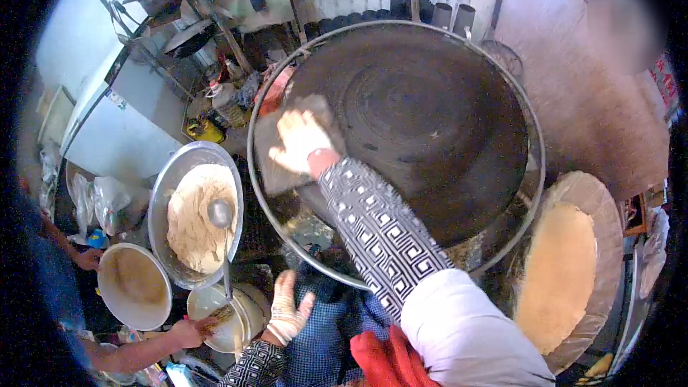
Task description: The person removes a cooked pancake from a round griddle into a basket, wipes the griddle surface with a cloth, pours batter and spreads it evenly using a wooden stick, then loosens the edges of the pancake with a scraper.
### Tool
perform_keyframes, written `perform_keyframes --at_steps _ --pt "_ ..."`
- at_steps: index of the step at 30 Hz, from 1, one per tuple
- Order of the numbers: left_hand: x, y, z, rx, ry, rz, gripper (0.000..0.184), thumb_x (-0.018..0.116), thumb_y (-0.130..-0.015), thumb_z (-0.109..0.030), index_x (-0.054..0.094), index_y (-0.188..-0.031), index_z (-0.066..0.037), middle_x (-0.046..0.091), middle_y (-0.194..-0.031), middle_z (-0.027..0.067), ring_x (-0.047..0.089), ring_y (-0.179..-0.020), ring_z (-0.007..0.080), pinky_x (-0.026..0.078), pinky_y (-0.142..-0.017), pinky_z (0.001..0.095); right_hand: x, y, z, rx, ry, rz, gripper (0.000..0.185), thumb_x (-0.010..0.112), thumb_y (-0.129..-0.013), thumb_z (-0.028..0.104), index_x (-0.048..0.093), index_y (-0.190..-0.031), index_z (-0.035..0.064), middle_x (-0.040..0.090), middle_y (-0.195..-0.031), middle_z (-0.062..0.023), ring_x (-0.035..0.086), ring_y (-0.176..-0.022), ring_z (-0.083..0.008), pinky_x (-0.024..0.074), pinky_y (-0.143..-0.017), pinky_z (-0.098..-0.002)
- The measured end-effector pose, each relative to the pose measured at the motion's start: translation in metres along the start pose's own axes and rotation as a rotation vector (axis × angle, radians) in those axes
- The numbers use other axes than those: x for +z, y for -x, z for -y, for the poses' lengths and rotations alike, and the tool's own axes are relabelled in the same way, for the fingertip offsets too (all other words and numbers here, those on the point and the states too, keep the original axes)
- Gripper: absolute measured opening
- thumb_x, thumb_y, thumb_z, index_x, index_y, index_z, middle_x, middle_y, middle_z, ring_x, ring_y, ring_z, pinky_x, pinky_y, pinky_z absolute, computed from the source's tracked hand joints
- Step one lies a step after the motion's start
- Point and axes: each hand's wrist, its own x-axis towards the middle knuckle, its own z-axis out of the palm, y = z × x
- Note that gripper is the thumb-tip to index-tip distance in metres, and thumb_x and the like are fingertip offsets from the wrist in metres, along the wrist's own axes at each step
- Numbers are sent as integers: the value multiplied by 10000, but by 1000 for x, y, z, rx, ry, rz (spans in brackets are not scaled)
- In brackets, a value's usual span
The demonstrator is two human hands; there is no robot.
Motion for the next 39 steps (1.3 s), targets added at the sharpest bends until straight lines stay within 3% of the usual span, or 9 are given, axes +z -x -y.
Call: perform_keyframes --at_steps 5,12,15,19,27,33,35,37,39 --pt "-43 -66 30 94 -269 -247 838 729 -778 -65 271 -1475 8 339 -1458 294 347 -1356 446 299 -1143 475 -46 4 -153 349 237 -297 704 504 -836 558 610 -1157 -60 626 -1157 -215 594 -1106 -318 456 -938 -453" --pt "-113 -218 38 477 -857 -48 810 725 -666 -56 400 -1408 -32 376 -1482 157 281 -1416 364 218 -1178 503 -94 194 -335 798 360 -175 799 383 -941 598 371 -1443 -23 368 -1507 -230 331 -1415 -343 242 -1157 -503" --pt "-78 -234 1 319 -1129 556 313 697 -730 -290 734 -1014 -162 683 -1050 100 560 -1127 314 306 -1104 457 -120 271 -312 867 347 19 804 322 -974 583 225 -1519 1 210 -1596 -188 181 -1483 -328 129 -1198 -488" --pt "-55 -172 -59 443 -1063 540 153 648 -750 -378 744 -838 -299 684 -748 13 636 -835 215 411 -850 410 -91 328 -282 681 612 144 795 289 -993 570 196 -1526 -12 191 -1597 -204 174 -1482 -354 114 -1198 -499" --pt "69 -49 -185 670 153 -19 444 704 -831 -326 593 -1160 -50 637 -1017 187 632 -872 330 497 -798 487 -66 291 -60 606 363 -25 806 352 -952 576 307 -1485 -27 268 -1569 -205 213 -1463 -352 47 -1181 -558" --pt "12 -80 -133 -235 818 -181 689 599 -954 -423 388 -1429 29 519 -1320 216 491 -1215 290 382 -1059 367 -63 241 43 508 292 -66 752 380 -946 534 399 -1426 -44 394 -1495 -206 319 -1411 -349 203 -1144 -549" --pt "-17 -72 -115 -430 1033 -82 476 684 -901 -316 564 -1253 -20 642 -1043 85 607 -836 155 489 -676 267 -50 232 71 409 226 -187 746 457 -895 526 454 -1368 -51 435 -1443 -217 370 -1363 -351 231 -1140 -524" --pt "-41 -50 -127 -390 1153 7 345 669 -911 -265 591 -1167 -47 623 -897 4 563 -716 96 431 -571 232 -72 235 91 333 -44 16 719 509 -880 495 474 -1336 -61 453 -1406 -238 364 -1361 -362 219 -1148 -521" --pt "-64 -23 -90 257 273 82 371 641 -879 -165 586 -1222 -36 586 -1085 112 580 -945 227 478 -779 313 -19 250 111 150 -188 -133 695 480 -908 498 482 -1317 -65 434 -1419 -258 342 -1392 -373 167 -1181 -539"
